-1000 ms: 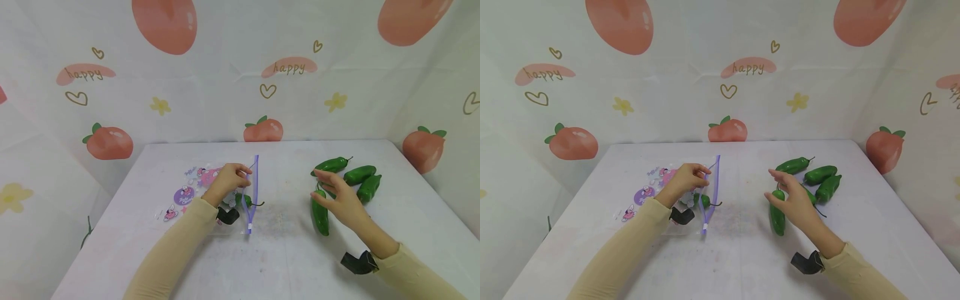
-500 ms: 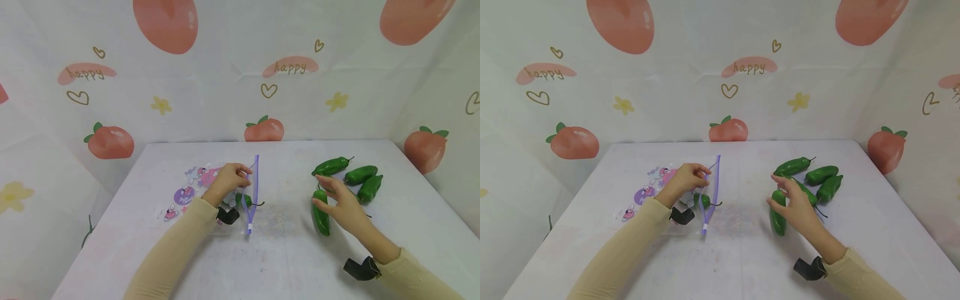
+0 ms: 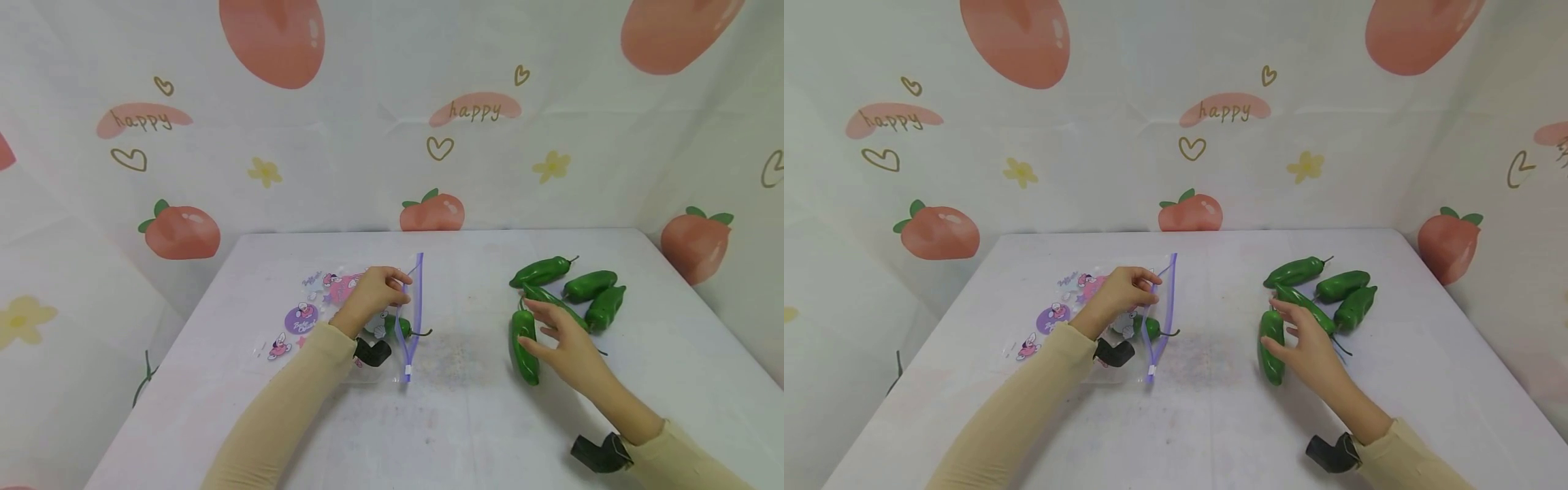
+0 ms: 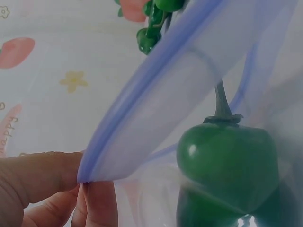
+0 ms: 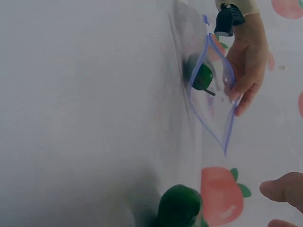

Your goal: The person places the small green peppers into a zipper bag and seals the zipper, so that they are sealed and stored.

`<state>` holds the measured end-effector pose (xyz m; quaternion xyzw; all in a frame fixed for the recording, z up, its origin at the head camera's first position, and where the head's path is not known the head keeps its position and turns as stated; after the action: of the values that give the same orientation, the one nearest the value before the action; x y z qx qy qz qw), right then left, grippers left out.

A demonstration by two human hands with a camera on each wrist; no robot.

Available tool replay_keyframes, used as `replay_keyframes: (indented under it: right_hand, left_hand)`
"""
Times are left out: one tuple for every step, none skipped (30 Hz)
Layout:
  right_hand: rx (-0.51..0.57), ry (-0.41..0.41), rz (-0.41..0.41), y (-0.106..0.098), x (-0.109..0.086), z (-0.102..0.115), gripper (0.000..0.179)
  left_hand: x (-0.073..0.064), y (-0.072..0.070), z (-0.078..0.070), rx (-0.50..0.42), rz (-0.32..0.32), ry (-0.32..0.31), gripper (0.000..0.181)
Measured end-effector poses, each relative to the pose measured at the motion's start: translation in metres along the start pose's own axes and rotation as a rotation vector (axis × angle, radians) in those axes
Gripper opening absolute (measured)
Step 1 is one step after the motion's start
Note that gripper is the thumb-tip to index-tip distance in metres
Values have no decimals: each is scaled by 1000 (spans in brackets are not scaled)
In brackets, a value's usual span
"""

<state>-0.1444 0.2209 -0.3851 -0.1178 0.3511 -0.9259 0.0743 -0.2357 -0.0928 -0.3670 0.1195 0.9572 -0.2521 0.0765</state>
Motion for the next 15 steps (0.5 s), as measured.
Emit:
replay_keyframes:
  right_hand:
    - [1, 1, 4, 0, -1, -1, 62]
    - [1, 5, 7, 0, -2, -2, 62]
    - [0, 9, 10, 0, -2, -3, 62]
    - [-2, 14, 12, 0, -3, -4, 62]
    - [-3, 20, 15, 0, -4, -5, 62]
    - [-2, 24, 17, 0, -5, -5, 62]
    - [-1, 31, 18, 0, -6, -6, 62]
    - [0, 38, 20, 0, -6, -7, 62]
    - [4, 47, 25, 0, -7, -8, 62]
    - [6, 60, 32, 0, -8, -8, 63]
    - [6, 72, 39, 0, -8, -9, 63]
    - [8, 84, 46, 1, -9, -10, 64]
    - [9, 99, 55, 1, -10, -11, 65]
    - [9, 112, 62, 2, -10, -12, 65]
    - [7, 123, 69, 2, -11, -13, 66]
  left_hand:
    - [0, 0, 0, -1, 1, 0, 34]
    - [0, 0, 0, -2, 2, -1, 34]
    - [0, 0, 0, -1, 1, -1, 34]
    - [0, 0, 0, -1, 2, 0, 34]
    - [0, 0, 0, 0, 1, 1, 34]
    - [0, 0, 0, -1, 2, 2, 34]
    - [0, 0, 0, -2, 2, 3, 33]
    - [1, 0, 0, 0, 1, 5, 33]
    - [1, 0, 0, 2, 1, 7, 33]
    - [1, 0, 0, 3, 1, 8, 33]
    - [1, 0, 0, 3, 1, 8, 33]
    - [1, 1, 0, 5, 0, 8, 33]
    - [2, 1, 0, 5, 1, 9, 33]
    - [2, 1, 0, 7, 0, 10, 34]
    - [2, 1, 0, 5, 0, 10, 34]
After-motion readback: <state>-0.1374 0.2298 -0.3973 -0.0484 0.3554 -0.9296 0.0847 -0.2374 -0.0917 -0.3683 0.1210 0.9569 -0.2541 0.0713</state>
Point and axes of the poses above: each hand's wrist, its own x-axis towards the middle knuckle, its own y-axis out of the palm, z = x × y, the point moved 1 cm from there along x, towards the middle knuckle, and after that the axes turned 2 degrees about z, right-handed, at the moved point
